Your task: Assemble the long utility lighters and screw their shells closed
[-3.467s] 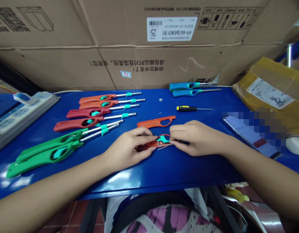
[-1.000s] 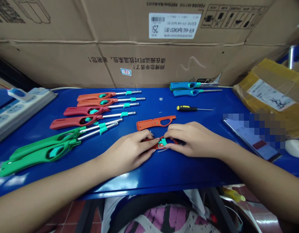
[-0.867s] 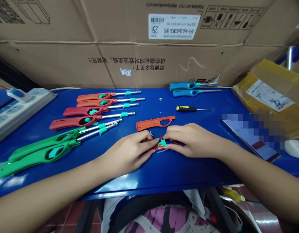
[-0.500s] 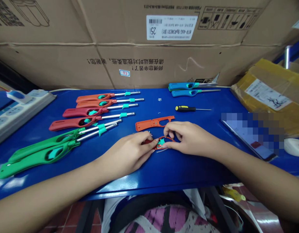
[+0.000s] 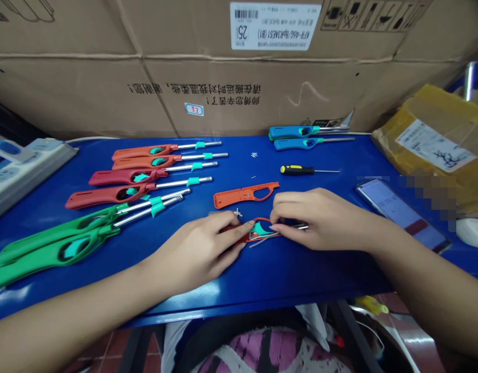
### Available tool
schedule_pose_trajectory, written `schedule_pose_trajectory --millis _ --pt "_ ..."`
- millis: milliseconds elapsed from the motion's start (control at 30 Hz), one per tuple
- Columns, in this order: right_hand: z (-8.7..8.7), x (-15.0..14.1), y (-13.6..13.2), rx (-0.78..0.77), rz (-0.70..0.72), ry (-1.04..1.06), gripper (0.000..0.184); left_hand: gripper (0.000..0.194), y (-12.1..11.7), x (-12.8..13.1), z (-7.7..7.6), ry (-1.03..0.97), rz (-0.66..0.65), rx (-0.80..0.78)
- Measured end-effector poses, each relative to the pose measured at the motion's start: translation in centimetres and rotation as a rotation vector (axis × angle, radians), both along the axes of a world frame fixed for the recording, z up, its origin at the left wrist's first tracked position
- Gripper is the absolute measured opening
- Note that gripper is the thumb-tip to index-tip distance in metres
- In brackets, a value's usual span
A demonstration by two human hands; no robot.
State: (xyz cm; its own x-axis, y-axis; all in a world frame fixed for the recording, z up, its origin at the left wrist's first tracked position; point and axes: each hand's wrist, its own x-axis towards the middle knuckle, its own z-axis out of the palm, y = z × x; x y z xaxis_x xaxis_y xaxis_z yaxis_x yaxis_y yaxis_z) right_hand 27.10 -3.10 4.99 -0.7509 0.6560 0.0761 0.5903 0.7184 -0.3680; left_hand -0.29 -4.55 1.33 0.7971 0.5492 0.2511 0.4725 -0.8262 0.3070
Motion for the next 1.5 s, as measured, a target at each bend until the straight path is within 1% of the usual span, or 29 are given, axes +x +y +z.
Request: schedule_pose_trajectory --millis 133,333,400,500,567,633,767,900,1033,1133,1233,1400,1500 --pt "-0.6 -0.4 -0.1 -0.053 -0.033 -0.008 0.012 0.04 0.0 0.1 0.0 0.031 0.008 0.015" --pt "-1.2 -1.2 0.2 -0.19 -0.177 0.047 0.017 0.038 0.1 0.1 -0.1 0.066 -0.008 0.014" --pt "-1.3 -1.3 0.2 -0.201 -0.211 0.045 0.018 0.038 0.1 0.1 -0.1 0.075 -0.013 0.018" --pt "-1.2 -1.2 0.3 -0.164 -0.22 0.04 0.02 0.038 0.1 0.2 -0.1 0.086 -0.013 0.043" --pt "-1.0 -0.8 0.4 -0.156 -0.197 0.055 0.022 0.037 0.0 0.3 0.0 0.088 -0.014 0.072" --pt "-0.7 -0.3 0.7 -0.181 -0.148 0.081 0.022 0.037 0.0 0.3 0.0 0.085 -0.022 0.101" --pt "-0.1 0.2 0.9 -0.227 -0.017 0.071 0.011 0.036 0.0 0.1 0.0 0.055 -0.026 0.104" --pt "-0.3 -0.1 0.7 -0.247 0.044 0.071 0.003 0.036 0.2 0.1 -0.1 0.015 -0.015 0.087" --pt "-0.6 -0.3 0.5 -0.252 0.07 0.089 0.004 0.037 0.2 0.1 0.0 -0.022 -0.006 0.11" --pt "-0.5 -0.1 0.4 -0.223 0.076 0.058 0.007 0.034 0.1 0.1 0.2 -0.082 -0.047 0.11" --pt "-0.5 -0.1 0.1 -0.156 0.096 0.031 0.008 0.029 0.0 0.1 0.4 -0.111 -0.086 0.066" --pt "-1.0 -0.9 -0.5 -0.029 0.163 -0.079 0.014 0.023 0.2 0.2 0.3 -0.133 -0.069 -0.027" --pt "-0.7 -0.9 -0.5 -0.041 0.142 -0.129 0.012 0.022 0.4 0.3 0.0 -0.133 -0.071 -0.032"
